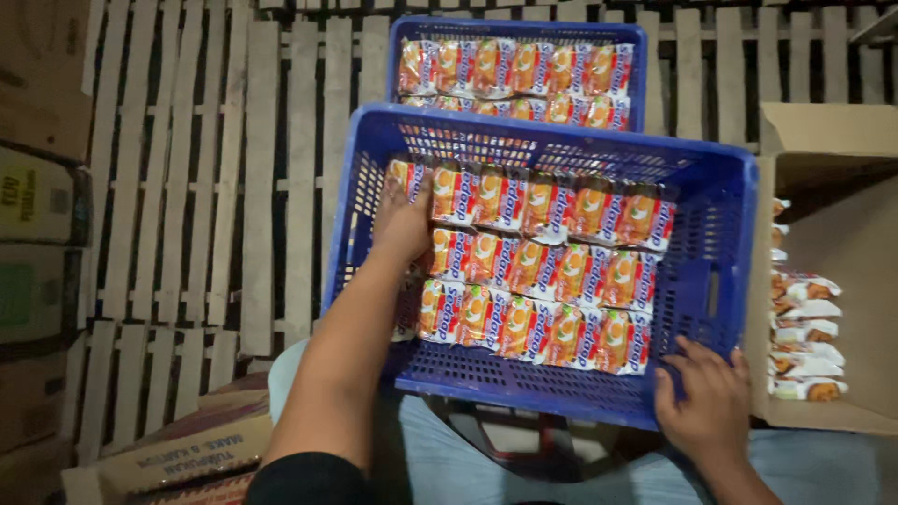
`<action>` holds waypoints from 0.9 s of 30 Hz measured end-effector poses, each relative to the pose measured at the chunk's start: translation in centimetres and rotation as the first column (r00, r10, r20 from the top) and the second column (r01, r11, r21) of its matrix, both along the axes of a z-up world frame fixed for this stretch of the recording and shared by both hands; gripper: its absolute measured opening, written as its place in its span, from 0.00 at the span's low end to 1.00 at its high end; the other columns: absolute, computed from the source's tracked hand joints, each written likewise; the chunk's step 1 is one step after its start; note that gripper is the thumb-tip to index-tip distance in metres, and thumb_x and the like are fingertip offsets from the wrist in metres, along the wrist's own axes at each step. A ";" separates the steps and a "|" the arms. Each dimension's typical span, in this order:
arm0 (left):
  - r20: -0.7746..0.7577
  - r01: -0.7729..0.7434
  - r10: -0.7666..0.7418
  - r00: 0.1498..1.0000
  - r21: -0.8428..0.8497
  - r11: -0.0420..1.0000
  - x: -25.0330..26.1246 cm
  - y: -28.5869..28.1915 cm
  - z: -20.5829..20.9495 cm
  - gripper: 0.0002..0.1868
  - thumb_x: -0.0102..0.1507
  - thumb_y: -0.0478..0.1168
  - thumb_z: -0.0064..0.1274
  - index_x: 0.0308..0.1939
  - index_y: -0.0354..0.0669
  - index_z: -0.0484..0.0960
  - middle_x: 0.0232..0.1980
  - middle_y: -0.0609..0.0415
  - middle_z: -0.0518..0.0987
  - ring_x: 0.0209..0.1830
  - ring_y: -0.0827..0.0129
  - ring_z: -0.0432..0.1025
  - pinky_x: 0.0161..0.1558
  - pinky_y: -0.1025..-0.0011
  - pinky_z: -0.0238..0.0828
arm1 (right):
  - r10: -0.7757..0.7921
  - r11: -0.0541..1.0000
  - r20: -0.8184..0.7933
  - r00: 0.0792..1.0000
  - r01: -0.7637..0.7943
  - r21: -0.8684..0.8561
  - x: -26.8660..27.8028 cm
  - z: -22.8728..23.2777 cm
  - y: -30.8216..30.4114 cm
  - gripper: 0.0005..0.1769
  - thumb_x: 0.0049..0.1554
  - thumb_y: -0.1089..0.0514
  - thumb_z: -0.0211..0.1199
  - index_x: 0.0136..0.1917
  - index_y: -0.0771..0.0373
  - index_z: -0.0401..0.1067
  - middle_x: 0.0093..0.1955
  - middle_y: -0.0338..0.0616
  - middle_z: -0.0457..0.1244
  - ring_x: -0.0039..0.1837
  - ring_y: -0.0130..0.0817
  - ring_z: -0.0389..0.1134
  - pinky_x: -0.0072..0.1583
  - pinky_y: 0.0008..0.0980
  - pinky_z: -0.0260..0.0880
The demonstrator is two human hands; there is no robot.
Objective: The person sorts packets of instant noodles by transferring them between a blue plastic crate and a cardboard box, rearranging them into neat rows in each container.
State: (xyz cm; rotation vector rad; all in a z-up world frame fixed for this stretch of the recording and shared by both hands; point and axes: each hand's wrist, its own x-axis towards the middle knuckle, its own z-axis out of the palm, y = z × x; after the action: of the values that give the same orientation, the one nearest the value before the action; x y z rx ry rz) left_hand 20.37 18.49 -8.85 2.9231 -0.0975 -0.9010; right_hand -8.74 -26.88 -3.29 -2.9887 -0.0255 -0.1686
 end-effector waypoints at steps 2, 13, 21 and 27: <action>0.017 -0.026 0.027 0.999 -0.027 0.999 -1.7 -1.4 2.7 0.72 0.54 0.45 0.68 0.91 0.60 0.32 0.86 0.12 0.34 0.90 0.27 0.32 0.86 0.51 0.32 | 0.001 1.000 0.025 1.000 -0.001 0.003 -0.2 -0.8 -0.2 0.13 0.57 0.48 0.66 0.53 0.50 0.83 0.68 0.40 0.74 0.70 0.38 0.74 0.84 0.55 0.57; -0.201 0.215 -0.332 0.922 -0.447 0.869 -17.0 -13.9 7.8 0.38 0.68 0.59 0.46 0.82 0.56 0.66 0.76 0.43 0.74 0.71 0.44 0.72 0.65 0.45 0.70 | 0.037 0.983 0.226 0.973 -0.076 0.167 0.5 0.2 0.8 0.09 0.57 0.55 0.64 0.49 0.58 0.80 0.62 0.47 0.74 0.63 0.46 0.74 0.79 0.61 0.58; -0.030 0.225 -0.256 0.966 -0.386 0.895 -24.0 -17.8 8.5 0.30 0.75 0.58 0.42 0.77 0.52 0.71 0.75 0.49 0.73 0.61 0.41 0.78 0.56 0.41 0.77 | 0.058 0.839 0.373 0.926 -0.247 0.484 -0.1 1.4 0.8 0.06 0.62 0.62 0.62 0.48 0.64 0.77 0.59 0.53 0.72 0.64 0.51 0.74 0.77 0.64 0.64; 0.284 0.251 -0.152 0.947 -0.356 0.900 -25.4 -16.0 3.9 0.30 0.67 0.57 0.53 0.72 0.54 0.78 0.72 0.56 0.78 0.60 0.50 0.80 0.55 0.48 0.80 | -0.007 0.824 0.505 0.863 -0.281 0.493 0.2 8.6 -4.3 0.08 0.66 0.64 0.58 0.51 0.71 0.76 0.60 0.58 0.71 0.62 0.54 0.74 0.66 0.50 0.75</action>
State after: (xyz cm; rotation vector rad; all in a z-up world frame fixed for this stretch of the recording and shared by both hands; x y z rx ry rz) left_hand -5.07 2.45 -4.91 2.6596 -0.5429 -0.4550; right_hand -8.49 -31.14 5.27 -2.2761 -0.2173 -0.7702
